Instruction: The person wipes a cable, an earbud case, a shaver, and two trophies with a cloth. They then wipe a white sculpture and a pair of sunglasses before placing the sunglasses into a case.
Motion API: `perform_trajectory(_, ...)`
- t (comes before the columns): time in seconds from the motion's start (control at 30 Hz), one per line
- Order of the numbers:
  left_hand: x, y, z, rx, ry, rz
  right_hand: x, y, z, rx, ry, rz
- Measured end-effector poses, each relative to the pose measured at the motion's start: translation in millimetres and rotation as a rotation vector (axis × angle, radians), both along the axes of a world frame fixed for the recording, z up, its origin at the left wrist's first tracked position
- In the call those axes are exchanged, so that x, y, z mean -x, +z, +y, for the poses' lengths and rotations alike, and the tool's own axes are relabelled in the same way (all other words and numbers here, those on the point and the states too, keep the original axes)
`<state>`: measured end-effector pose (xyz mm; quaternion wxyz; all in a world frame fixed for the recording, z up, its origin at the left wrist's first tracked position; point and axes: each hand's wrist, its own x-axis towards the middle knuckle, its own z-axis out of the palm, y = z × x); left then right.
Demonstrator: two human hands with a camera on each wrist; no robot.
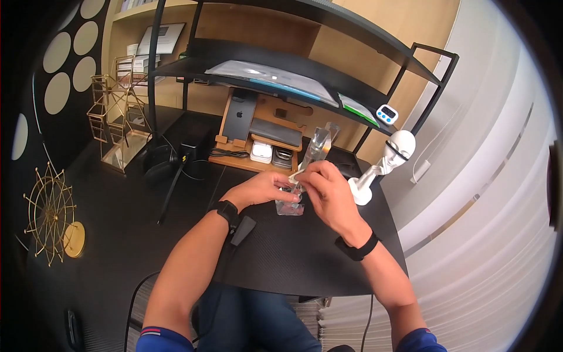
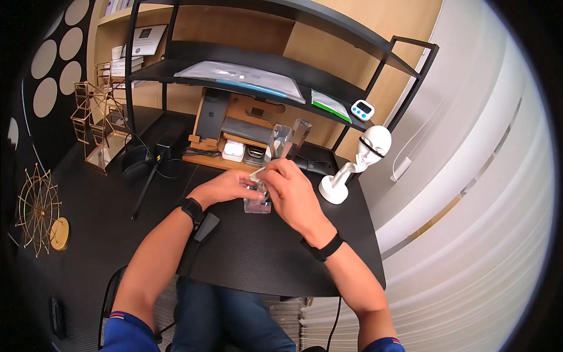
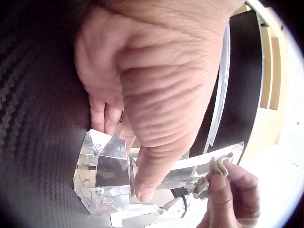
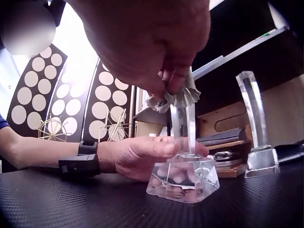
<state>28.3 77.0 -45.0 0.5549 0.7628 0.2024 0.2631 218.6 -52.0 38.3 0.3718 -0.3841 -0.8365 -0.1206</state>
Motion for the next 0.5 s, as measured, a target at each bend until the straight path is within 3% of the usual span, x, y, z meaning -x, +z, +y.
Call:
perform_trajectory(0.13,-5,-12,9,0.076,-0.111,-0.069,3,30,8,-0.178,-0.025,0.149)
perform_trajectory(0.27,-2,-6,6,0.100,-0.100,-0.064,11,56,21,-0.155,-0.080,0.276)
perform_trajectory(0.5,-1,-10,12,0.032,-0.137,-0.014,1,6,7,-0.171,-0.075,0.085)
